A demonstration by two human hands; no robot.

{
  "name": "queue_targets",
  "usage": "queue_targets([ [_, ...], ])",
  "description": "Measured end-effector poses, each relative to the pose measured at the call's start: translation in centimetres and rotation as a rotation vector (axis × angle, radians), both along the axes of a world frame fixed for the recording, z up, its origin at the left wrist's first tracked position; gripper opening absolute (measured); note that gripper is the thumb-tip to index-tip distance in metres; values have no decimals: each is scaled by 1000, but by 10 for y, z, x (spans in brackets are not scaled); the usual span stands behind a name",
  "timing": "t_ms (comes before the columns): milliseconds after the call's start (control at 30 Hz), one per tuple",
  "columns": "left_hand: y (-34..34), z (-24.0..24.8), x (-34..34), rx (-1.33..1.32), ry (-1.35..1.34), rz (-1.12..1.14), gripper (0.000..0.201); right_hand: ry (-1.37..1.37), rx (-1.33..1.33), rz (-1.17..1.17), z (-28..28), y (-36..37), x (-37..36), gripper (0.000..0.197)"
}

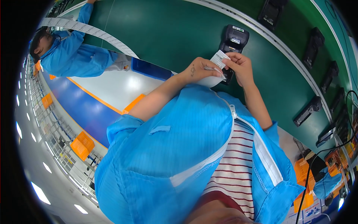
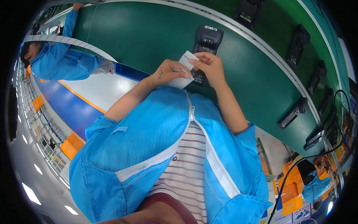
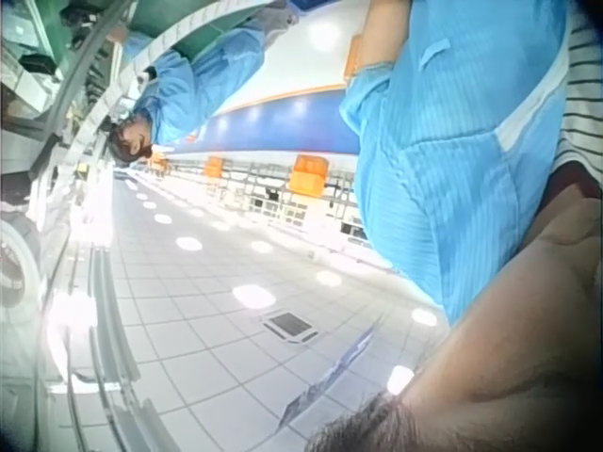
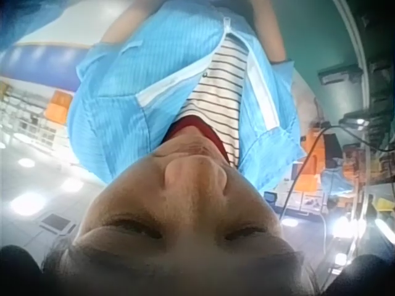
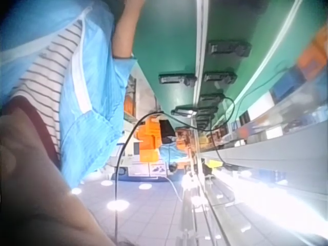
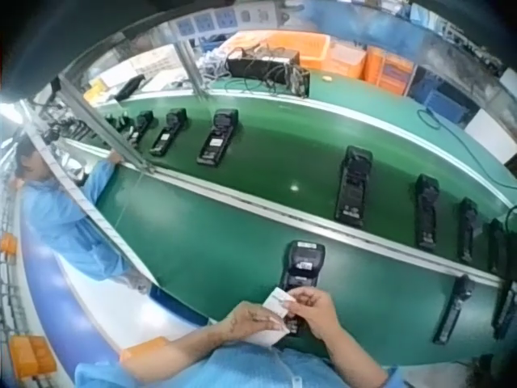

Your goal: The person peels small labels from a label strip and applies them by hand to electronic devices on a production line.

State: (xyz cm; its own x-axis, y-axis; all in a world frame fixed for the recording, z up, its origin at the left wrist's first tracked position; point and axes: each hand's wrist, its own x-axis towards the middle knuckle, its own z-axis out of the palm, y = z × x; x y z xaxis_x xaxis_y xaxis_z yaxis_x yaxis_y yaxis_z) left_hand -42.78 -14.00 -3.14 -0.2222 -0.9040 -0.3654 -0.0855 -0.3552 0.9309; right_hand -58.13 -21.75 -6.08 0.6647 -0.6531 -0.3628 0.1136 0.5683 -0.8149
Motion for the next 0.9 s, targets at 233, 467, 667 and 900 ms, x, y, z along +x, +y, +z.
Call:
queue_targets([
  [233, 7, -6, -2, 57, -31, 56, 13, 58, -180, -358, -14, 23, 10, 7],
  [467, 21, -23, 12, 61, -177, 121, 18, 205, -225, -402, -37, -2, -20, 9],
  [667, 22, -10, 34, 147, -155, 250, 17, 467, -170, -278, -53, 17, -16, 14],
  [900, 23, -9, 28, 109, -158, 247, 19, 646, -282, -223, -45, 19, -12, 13],
])
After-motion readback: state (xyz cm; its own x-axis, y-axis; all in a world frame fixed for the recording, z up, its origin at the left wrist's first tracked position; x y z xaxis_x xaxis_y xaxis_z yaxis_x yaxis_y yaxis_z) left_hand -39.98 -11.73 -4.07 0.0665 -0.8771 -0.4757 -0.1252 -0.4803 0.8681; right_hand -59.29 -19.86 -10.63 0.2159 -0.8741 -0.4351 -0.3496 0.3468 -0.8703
